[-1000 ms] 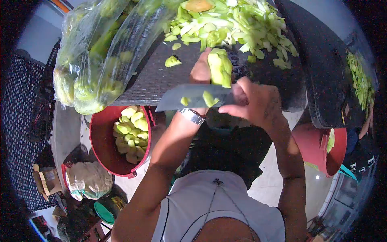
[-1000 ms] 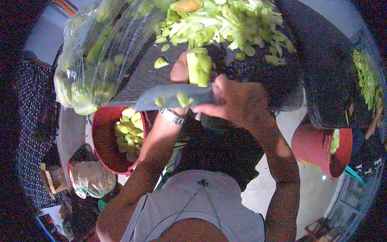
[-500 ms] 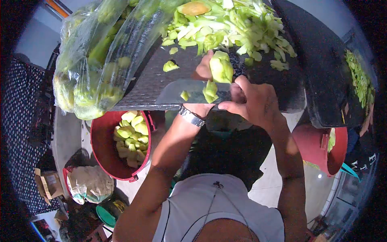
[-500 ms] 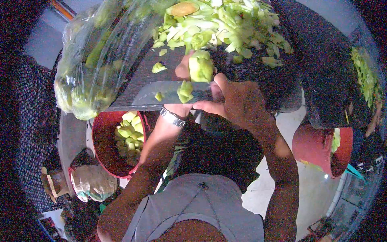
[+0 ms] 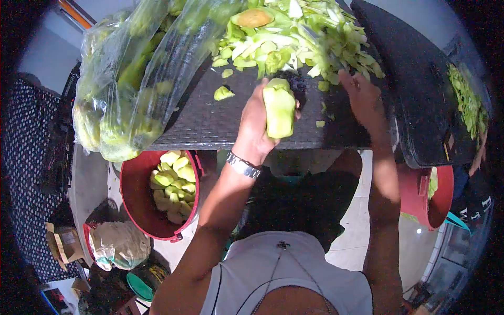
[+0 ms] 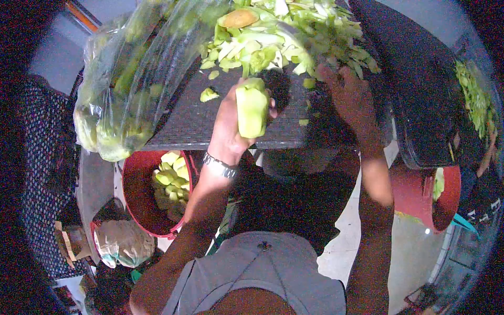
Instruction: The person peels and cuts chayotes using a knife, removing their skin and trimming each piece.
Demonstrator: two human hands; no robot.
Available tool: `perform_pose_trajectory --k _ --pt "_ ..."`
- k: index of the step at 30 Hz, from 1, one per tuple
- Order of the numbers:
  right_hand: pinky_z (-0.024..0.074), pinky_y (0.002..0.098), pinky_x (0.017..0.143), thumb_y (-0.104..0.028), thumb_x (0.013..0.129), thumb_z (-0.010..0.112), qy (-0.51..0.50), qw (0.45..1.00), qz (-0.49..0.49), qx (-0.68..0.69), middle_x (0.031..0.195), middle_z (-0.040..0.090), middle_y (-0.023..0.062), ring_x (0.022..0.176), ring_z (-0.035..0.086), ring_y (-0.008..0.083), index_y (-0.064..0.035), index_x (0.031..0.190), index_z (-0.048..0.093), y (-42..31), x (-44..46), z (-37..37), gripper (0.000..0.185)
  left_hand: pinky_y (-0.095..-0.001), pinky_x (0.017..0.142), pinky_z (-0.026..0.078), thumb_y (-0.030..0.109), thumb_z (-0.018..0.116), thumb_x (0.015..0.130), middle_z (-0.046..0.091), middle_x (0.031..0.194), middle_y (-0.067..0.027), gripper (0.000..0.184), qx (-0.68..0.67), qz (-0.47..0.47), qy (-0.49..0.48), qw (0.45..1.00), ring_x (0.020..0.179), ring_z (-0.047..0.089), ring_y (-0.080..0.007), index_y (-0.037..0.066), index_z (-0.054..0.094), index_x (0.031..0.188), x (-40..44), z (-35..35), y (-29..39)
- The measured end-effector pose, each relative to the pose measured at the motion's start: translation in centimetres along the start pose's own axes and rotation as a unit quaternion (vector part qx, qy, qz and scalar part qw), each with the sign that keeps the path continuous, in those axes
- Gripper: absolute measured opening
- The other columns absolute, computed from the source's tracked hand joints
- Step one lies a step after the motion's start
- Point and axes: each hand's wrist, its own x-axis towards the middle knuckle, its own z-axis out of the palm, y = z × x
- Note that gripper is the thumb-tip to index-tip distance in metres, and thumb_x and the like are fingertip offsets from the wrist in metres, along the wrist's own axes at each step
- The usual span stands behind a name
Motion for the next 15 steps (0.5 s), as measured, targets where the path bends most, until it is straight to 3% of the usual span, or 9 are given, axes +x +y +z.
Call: perform_pose_trajectory --k 2,5,8,11,12,13,15 --pt "0.0487 0.0413 0.066 -0.056 0.096 0.060 -0.060 0.996 0.063 -0.007 0.081 0.067 0.0213 0.074 0.069 0.0320 -0.0010 0.095 0.063 1.5 1.1 0.2 0.055 -0.0376 0.060 0.059 0.047 0.038 0.108 0.065 0.085 -0.0163 0.045 -0.035 -0.006 0.036 0.999 0.068 0.066 -0.0281 0.003 0.053 0.109 0.3 0.7 0.5" --pt "0.0484 0.0413 0.068 -0.055 0.098 0.058 -0.163 0.983 0.064 0.056 0.082 0.066 0.0231 0.074 0.069 0.0317 0.0003 0.094 0.063 -1.7 0.1 -1.0 0.056 -0.0358 0.065 0.060 0.044 0.048 0.104 0.063 0.089 -0.0136 0.041 -0.068 -0.012 0.065 0.995 0.076 0.066 -0.0269 0.004 0.054 0.108 0.3 2.2 1.4" --pt "0.0491 0.0410 0.065 -0.048 0.096 0.065 -0.104 0.974 0.071 0.188 0.076 0.065 0.0194 0.071 0.070 0.0313 0.0005 0.094 0.060 -6.0 -3.5 -1.2 0.049 -0.0359 0.068 0.059 0.034 0.056 0.099 0.063 0.096 -0.0123 0.030 -0.111 -0.032 0.059 0.991 0.082 0.065 -0.0252 0.005 0.056 0.108 0.9 1.5 1.4" --pt "0.0511 0.0394 0.059 -0.043 0.088 0.077 -0.107 0.973 -0.043 0.202 0.070 0.064 0.0124 0.065 0.070 0.0301 -0.0012 0.097 0.058 -9.3 -7.2 -2.4 0.046 -0.0359 0.065 0.057 0.028 0.061 0.095 0.063 0.097 -0.0123 0.025 -0.154 0.015 -0.005 0.988 0.083 0.065 -0.0250 0.006 0.059 0.106 -0.1 1.4 1.0" --pt "0.0517 0.0391 0.058 -0.042 0.085 0.080 -0.093 0.974 -0.098 0.181 0.069 0.064 0.0109 0.063 0.070 0.0295 -0.0022 0.098 0.057 -9.4 -7.9 -2.1 0.047 -0.0353 0.063 0.056 0.027 0.064 0.089 0.066 0.090 -0.0126 0.025 -0.110 0.055 0.022 0.992 0.079 0.066 -0.0258 0.005 0.061 0.101 -0.2 1.0 0.1" --pt "0.0523 0.0387 0.056 -0.041 0.082 0.082 -0.078 0.972 -0.155 0.160 0.068 0.064 0.0094 0.062 0.069 0.0289 -0.0033 0.100 0.057 -9.3 -8.5 -1.6 0.049 -0.0358 0.064 0.058 0.029 0.064 0.087 0.067 0.082 -0.0143 0.028 -0.072 -0.017 -0.002 0.997 0.074 0.068 -0.0277 0.002 0.062 0.096 0.7 0.3 0.8" --pt "0.0534 0.0385 0.055 -0.043 0.078 0.086 -0.069 0.966 -0.214 0.129 0.067 0.064 0.0076 0.060 0.069 0.0279 -0.0052 0.101 0.056 -9.2 -9.0 -1.1 0.053 -0.0368 0.065 0.060 0.031 0.067 0.085 0.068 0.080 -0.0162 0.035 -0.066 -0.039 0.028 0.997 0.070 0.069 -0.0292 -0.001 0.062 0.097 1.9 0.1 1.3"
